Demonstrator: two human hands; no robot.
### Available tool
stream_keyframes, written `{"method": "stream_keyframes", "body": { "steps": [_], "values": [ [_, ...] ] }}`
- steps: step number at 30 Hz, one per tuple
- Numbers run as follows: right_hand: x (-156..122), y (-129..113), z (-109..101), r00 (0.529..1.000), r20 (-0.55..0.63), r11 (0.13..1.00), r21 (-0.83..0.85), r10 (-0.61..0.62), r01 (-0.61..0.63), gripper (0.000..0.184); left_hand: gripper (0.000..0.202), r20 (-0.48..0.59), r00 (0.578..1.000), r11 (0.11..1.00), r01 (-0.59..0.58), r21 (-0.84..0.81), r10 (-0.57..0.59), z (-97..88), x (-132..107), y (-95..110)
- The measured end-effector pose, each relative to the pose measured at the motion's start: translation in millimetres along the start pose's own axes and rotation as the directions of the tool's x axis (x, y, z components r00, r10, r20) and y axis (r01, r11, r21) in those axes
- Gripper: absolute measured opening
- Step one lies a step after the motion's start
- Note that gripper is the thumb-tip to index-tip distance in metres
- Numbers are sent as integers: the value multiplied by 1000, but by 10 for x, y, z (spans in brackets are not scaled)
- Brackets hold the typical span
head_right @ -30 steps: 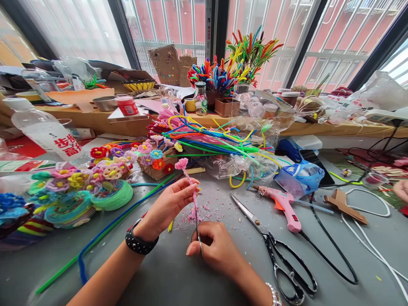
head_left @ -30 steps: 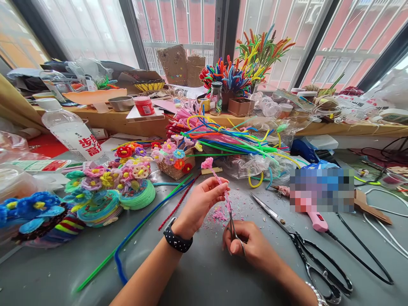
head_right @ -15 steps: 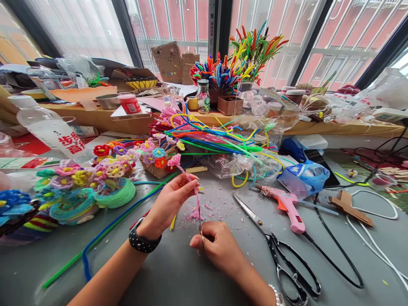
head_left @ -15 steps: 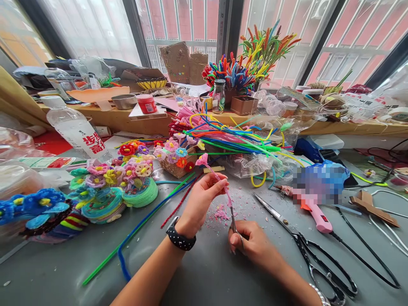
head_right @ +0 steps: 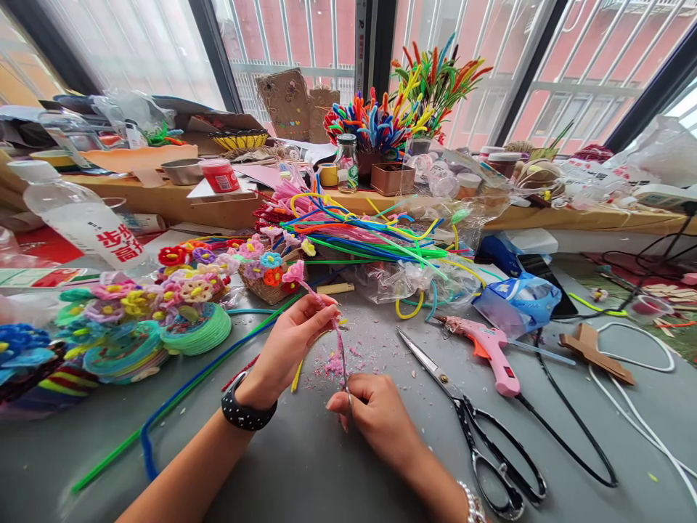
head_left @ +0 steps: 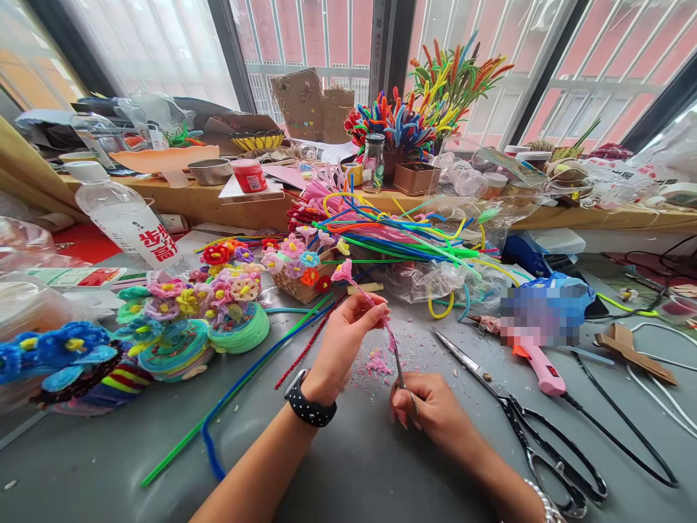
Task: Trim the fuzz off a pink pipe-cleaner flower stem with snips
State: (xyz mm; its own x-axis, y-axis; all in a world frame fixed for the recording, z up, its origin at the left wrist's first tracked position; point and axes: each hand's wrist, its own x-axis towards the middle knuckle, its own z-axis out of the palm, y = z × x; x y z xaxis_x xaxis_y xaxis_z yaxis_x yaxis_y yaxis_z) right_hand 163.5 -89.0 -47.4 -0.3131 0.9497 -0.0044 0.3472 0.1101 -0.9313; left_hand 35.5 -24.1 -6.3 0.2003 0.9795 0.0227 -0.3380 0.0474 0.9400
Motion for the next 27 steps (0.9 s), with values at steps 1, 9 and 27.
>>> {"method": "stream_keyframes", "body": {
  "steps": [1, 9, 27],
  "values": [
    [-2, -1, -1, 1000, -5, 1000, -5, 7, -7, 64, 10, -4, 1000, 1000, 4, -4, -4, -2, 3, 2],
    [4, 31, -14, 999, 1, 999, -3, -46, 46, 66, 10, 12, 999, 997, 54, -60, -53, -25, 18, 14],
    [-8, -24, -14, 982, 41, 983, 22, -183, 182, 67, 11, 80, 992, 995, 103, -3, -102, 31, -28, -13]
  ]
}}
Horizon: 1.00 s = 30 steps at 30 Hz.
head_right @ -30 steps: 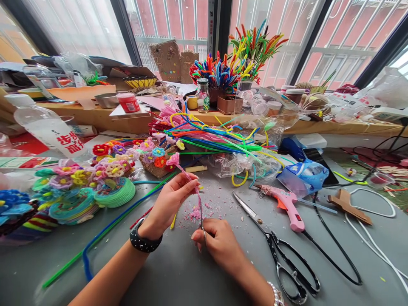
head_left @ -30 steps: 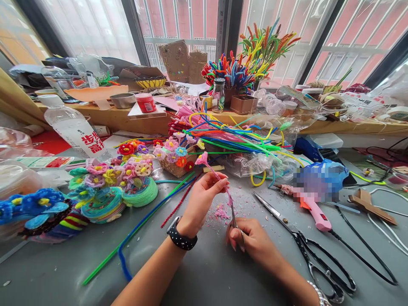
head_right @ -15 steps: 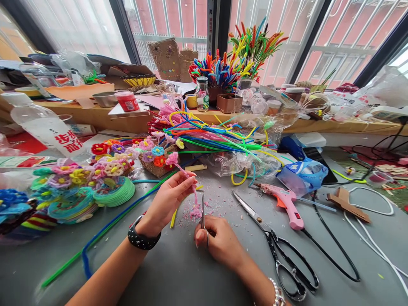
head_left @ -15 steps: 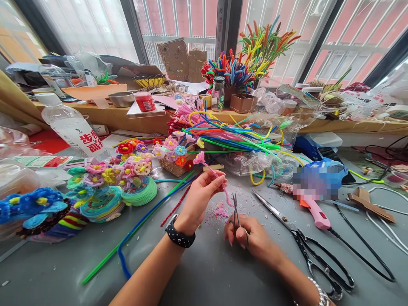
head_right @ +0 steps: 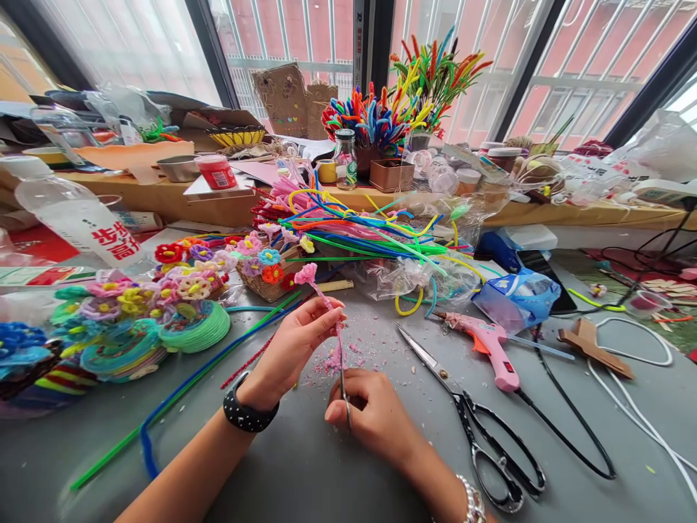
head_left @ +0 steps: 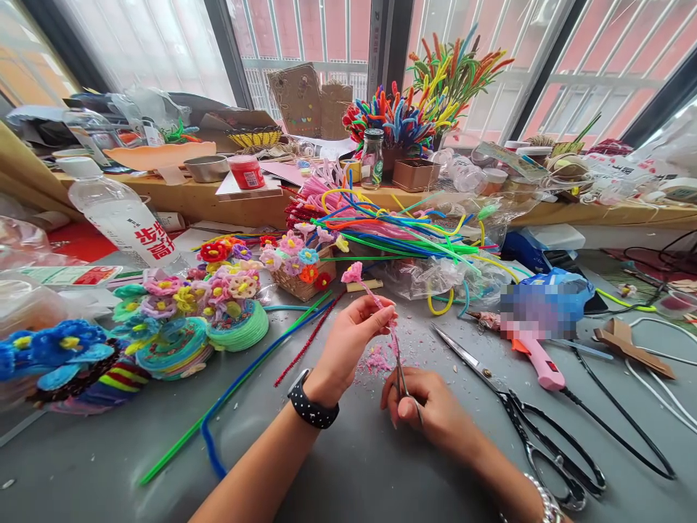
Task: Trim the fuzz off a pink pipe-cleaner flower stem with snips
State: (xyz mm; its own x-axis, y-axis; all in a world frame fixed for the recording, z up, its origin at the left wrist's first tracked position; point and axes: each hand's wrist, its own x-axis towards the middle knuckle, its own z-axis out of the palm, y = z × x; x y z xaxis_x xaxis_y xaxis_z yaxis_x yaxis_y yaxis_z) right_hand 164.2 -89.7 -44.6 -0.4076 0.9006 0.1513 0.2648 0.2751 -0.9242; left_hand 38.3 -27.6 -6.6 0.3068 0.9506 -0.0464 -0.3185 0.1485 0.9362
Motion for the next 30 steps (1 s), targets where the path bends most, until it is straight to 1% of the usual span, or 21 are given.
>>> {"method": "stream_keyframes", "body": {
  "steps": [3, 9, 13, 16, 19, 21, 25, 30],
  "values": [
    [-1, 2, 5, 998, -64, 1000, 1, 15, -15, 63, 9, -15, 999, 999, -28, -33, 28, -1, 5, -8],
    [1, -37, 34, 988, -136, 995, -53, 72, -80, 62, 8, -43, 997, 994, -68, -83, 64, -12, 14, -5],
    [-5, -30, 24, 978, -169, 989, -65, 124, -136, 62, 9, -74, 996, 993, -52, -107, 44, -41, 28, 24],
    [2, 0, 4, 985, -114, 989, -54, 129, -136, 63, 10, -89, 996, 993, -34, -111, 24, -68, 35, 57],
    [15, 17, -4, 997, -19, 996, -51, 75, -75, 68, 10, -84, 996, 996, -28, -88, 20, -90, 36, 80],
    [20, 13, -3, 999, 22, 997, -68, 39, -37, 73, 11, -53, 999, 998, -10, -58, 7, -97, 33, 83],
    [18, -3, 0, 999, 44, 995, -98, 29, -24, 75, 12, 30, 1000, 1000, -2, 29, 1, -93, 20, 62],
    [20, -9, 1, 999, 34, 994, -106, 29, -25, 74, 14, 27, 999, 991, -24, 134, 21, -75, 4, 54]
  ]
}}
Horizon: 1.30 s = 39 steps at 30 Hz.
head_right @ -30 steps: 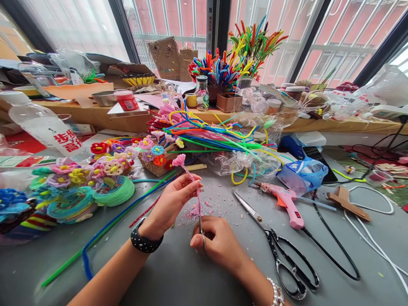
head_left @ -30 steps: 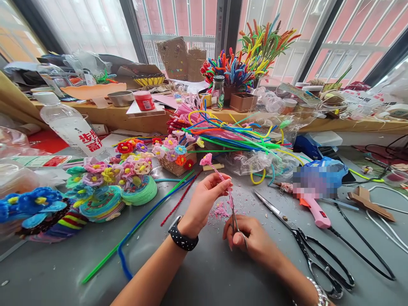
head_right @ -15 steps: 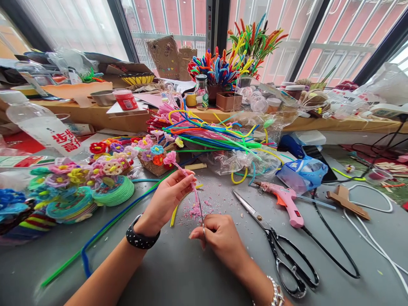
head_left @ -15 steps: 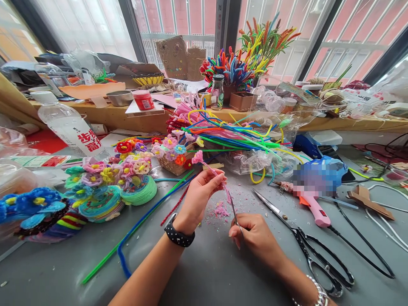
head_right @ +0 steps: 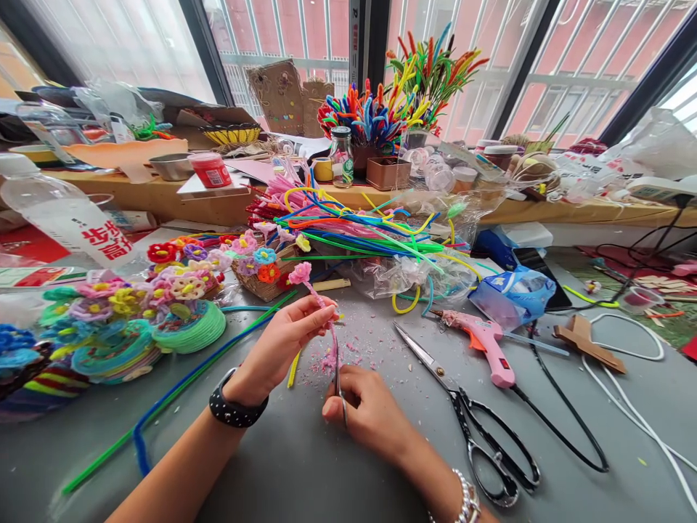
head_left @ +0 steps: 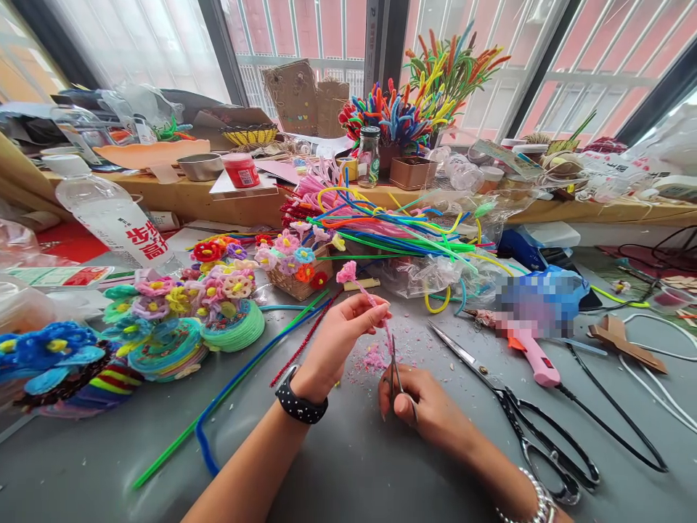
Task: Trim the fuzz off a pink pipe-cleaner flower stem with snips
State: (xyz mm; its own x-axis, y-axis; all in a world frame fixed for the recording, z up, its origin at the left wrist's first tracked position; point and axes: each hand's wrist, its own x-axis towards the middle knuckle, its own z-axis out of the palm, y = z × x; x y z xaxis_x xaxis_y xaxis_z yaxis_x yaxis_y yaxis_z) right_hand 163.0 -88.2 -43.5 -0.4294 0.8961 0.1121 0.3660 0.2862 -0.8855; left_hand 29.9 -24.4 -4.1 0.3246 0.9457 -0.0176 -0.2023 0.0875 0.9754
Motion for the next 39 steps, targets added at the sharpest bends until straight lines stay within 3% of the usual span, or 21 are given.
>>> {"method": "stream_keyframes", "body": {
  "steps": [14, 20, 28, 32, 39],
  "values": [
    [0, 18, 22, 999, -29, 997, 75, -14, 16, 68, 13, 22, 999, 998, 25, 56, -26, 43, -8, 18],
    [-3, 8, 44, 996, -85, 999, 20, 35, -33, 67, 13, 1, 1000, 1000, 2, 12, -2, 36, 1, -9],
    [1, -2, 20, 993, -107, 999, -14, 47, -48, 66, 16, -76, 995, 991, 62, -117, -71, 35, 0, 10],
    [-4, 7, 36, 993, -94, 997, 32, 71, -68, 67, 15, -65, 995, 976, 63, -208, -78, 29, 15, -9],
    [-15, 32, 51, 982, -122, 985, 111, 148, -134, 65, 15, -105, 993, 972, 23, -233, -48, 15, 30, -37]
  ]
}}
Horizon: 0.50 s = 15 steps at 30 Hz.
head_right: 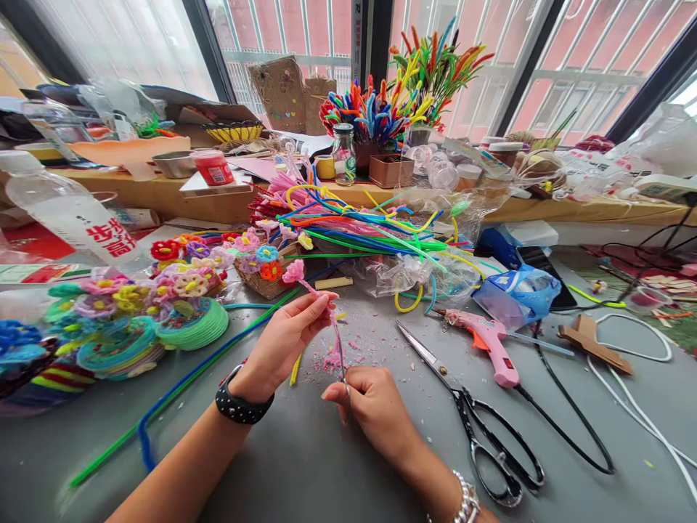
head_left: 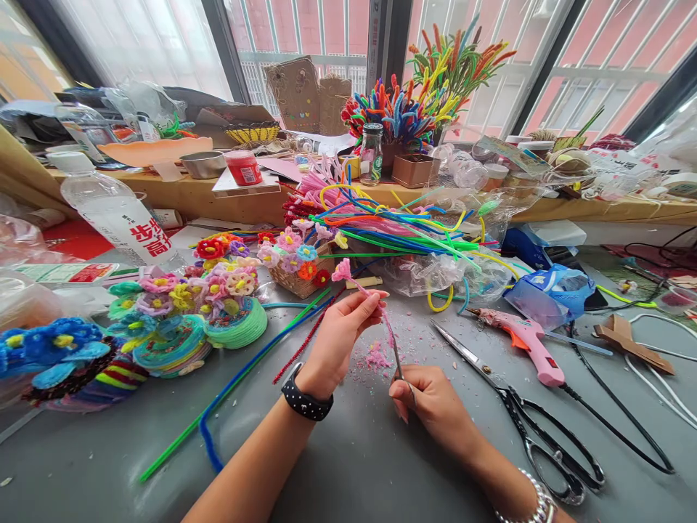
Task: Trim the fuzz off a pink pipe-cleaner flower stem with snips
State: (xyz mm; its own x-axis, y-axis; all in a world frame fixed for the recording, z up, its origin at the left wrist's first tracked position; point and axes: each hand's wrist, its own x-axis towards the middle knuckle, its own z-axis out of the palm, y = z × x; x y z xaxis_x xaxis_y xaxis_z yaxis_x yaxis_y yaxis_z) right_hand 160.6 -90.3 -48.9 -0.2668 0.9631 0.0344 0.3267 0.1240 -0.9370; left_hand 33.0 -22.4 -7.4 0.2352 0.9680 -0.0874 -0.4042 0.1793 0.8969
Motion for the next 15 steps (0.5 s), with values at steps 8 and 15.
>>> {"method": "stream_keyframes", "body": {
  "steps": [8, 15],
  "values": [
    [16, -2, -36, 990, 69, 992, -13, -122, 123, 70, 17, 19, 1000, 1000, 19, 2, -19, -9, -12, 20],
    [27, -25, -21, 980, 112, 985, -30, -167, 171, 72, 15, 119, 990, 991, 66, 120, -80, 2, -34, -5]
  ]
}}
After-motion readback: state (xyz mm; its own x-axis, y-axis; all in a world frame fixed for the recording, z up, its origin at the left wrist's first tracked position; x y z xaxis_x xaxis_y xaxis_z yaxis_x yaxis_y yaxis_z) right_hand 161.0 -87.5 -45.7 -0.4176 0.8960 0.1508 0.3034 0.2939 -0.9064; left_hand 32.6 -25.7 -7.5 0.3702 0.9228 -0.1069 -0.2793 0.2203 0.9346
